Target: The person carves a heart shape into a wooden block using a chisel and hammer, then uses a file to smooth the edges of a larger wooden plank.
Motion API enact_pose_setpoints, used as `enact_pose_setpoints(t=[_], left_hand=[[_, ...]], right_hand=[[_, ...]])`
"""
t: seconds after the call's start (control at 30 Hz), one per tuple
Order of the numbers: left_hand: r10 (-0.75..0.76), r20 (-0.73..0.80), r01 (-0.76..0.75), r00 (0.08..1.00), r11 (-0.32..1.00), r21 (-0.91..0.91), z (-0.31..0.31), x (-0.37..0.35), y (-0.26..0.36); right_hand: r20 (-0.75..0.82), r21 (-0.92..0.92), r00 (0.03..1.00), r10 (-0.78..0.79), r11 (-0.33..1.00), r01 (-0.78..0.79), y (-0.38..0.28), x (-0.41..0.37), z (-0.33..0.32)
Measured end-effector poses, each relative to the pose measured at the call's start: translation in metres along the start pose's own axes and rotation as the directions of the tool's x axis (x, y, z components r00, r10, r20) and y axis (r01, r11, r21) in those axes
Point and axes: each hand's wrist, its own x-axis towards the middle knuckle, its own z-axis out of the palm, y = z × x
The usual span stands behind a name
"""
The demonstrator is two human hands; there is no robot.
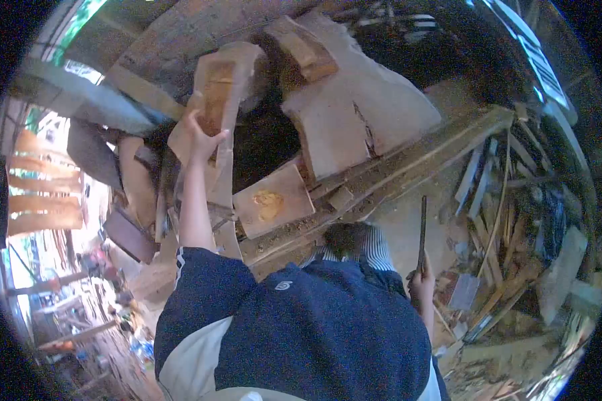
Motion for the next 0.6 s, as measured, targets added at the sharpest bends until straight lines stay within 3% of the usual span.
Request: enact_pose_setpoints(t=[0.03,0.1,0.17,0.27,0.33,0.43,0.47,0.57,0.6], left_hand=[[0.110,0.116,-0.090,0.987,0.982,-0.165,0.010,0.001,0.036],[0.209,0.282,-0.201,0.936,0.978,-0.058,0.040,0.000,0.108],[0.254,0.379,-0.211,0.890,0.966,-0.152,0.092,-0.010,0.150],[0.305,0.416,-0.263,0.857,0.952,-0.158,0.191,-0.025,0.168],[0.129,0.665,-0.125,0.735,0.991,-0.054,0.226,-0.035,0.191],[0.123,0.693,-0.122,0.711,0.991,-0.051,0.263,-0.049,0.195],[0.097,0.706,-0.187,0.702,0.981,0.051,0.264,-0.055,0.199],[0.007,0.657,-0.118,0.754,0.985,0.126,0.261,-0.056,0.218],[-0.111,0.653,-0.057,0.749,0.972,0.230,0.267,-0.054,0.226]], right_hand=[[-0.016,0.051,1.000,-0.023,0.998,0.023,-0.002,0.001,-0.001],[-0.047,0.145,0.996,-0.072,0.986,0.078,-0.013,0.011,-0.005],[-0.068,0.067,0.975,-0.212,0.974,0.216,-0.042,0.022,-0.007],[-0.048,0.000,0.922,-0.385,0.923,0.385,-0.091,0.047,-0.017],[-0.032,-0.053,0.867,-0.497,0.867,0.496,-0.118,0.071,-0.030],[0.022,-0.156,0.820,-0.573,0.808,0.568,-0.150,0.117,-0.052],[0.063,-0.217,0.795,-0.603,0.769,0.601,-0.160,0.132,-0.058],[0.223,-0.322,0.794,-0.565,0.726,0.607,-0.194,0.178,-0.067],[0.268,-0.278,0.750,-0.605,0.696,0.662,-0.205,0.193,-0.065]])
